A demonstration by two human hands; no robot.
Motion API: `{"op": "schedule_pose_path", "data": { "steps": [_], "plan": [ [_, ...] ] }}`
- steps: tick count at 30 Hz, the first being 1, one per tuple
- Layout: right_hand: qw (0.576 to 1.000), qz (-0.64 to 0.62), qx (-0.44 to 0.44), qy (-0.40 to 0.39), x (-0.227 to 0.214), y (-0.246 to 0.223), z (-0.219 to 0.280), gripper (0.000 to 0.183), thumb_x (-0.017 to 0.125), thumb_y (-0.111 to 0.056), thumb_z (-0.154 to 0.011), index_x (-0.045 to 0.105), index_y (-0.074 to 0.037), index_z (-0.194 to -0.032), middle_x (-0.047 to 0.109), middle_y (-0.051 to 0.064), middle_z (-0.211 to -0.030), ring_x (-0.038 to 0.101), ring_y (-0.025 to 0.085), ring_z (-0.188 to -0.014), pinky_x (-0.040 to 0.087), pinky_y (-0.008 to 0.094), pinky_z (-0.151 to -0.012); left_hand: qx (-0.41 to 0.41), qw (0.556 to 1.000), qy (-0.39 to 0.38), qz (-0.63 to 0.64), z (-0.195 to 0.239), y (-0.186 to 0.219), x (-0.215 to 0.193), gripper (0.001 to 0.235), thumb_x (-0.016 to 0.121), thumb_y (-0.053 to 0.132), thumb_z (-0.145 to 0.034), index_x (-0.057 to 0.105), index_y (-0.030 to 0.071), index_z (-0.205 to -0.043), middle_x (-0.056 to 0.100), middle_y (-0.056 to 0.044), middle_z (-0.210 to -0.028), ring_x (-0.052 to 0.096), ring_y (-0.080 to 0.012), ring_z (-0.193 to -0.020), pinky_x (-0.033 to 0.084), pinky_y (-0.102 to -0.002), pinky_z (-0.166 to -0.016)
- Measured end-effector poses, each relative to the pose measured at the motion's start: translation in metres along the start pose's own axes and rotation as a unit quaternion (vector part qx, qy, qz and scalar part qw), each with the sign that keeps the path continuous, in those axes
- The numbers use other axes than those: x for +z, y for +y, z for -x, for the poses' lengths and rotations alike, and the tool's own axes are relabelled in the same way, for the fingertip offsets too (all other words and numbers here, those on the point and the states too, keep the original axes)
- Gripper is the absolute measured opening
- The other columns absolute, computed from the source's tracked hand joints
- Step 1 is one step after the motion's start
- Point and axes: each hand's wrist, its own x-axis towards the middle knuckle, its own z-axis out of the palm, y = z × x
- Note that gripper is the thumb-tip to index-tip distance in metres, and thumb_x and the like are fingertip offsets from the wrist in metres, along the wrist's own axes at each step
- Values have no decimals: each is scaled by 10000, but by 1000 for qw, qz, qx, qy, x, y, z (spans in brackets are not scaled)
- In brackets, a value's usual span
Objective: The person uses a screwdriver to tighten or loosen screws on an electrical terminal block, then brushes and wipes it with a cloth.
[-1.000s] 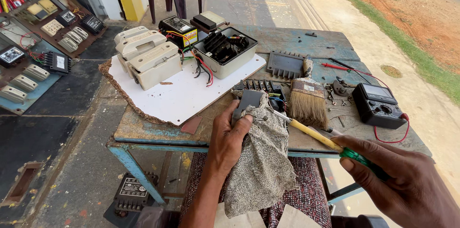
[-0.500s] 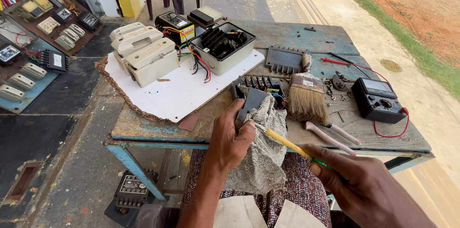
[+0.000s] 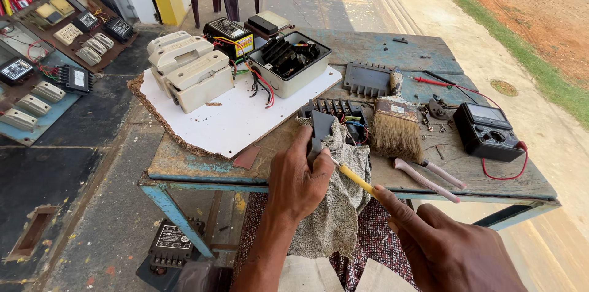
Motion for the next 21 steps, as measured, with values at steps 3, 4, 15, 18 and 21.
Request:
{"op": "schedule_pose_path", "data": {
  "steps": [3, 4, 15, 18, 21],
  "plan": [
    [998, -34, -40, -29, -33, 6, -4, 587, 625, -359, -951, 492, -470, -1512, 756, 6, -803, 741, 199, -670, 584, 399, -670, 21, 999, 2, -32, 0, 2, 3, 237, 530, 312, -970, 546, 83, -914, 552, 3, -550, 549, -110, -448, 458, -344, -416],
    [994, -82, -55, -41, -42, 15, -6, 625, 653, -319, -913, 511, -451, -1508, 762, 33, -770, 742, 225, -658, 578, 414, -655, 17, 1000, -9, -23, 1, 3, 3, 240, 529, 318, -972, 549, 85, -918, 550, -3, -555, 540, -112, -450, 448, -347, -414],
    [907, -418, 40, 15, 55, 6, -15, 446, 634, -272, -1006, 589, -281, -1450, 581, 206, -663, 501, 190, -608, 488, 404, -586, 1, 955, 42, 292, 9, -20, 21, 563, 601, 573, -1117, 560, 64, -878, 377, 60, -711, 366, -88, -673, 309, -324, -646],
    [908, -414, -5, 60, 37, 0, -11, 480, 623, -263, -978, 619, -261, -1458, 735, 112, -709, 632, 149, -621, 542, 360, -602, -12, 964, 28, 265, 8, -17, 21, 535, 583, 620, -1047, 608, 90, -977, 419, 70, -726, 409, -86, -662, 357, -313, -603],
    [937, -347, -23, 28, 1, 11, -7, 521, 647, -259, -947, 626, -316, -1464, 771, 54, -804, 720, 148, -652, 575, 347, -628, -44, 982, -16, 184, 4, -8, 2, 518, 559, 616, -969, 640, 107, -1023, 458, 67, -631, 416, -84, -543, 349, -309, -488]
  ]
}}
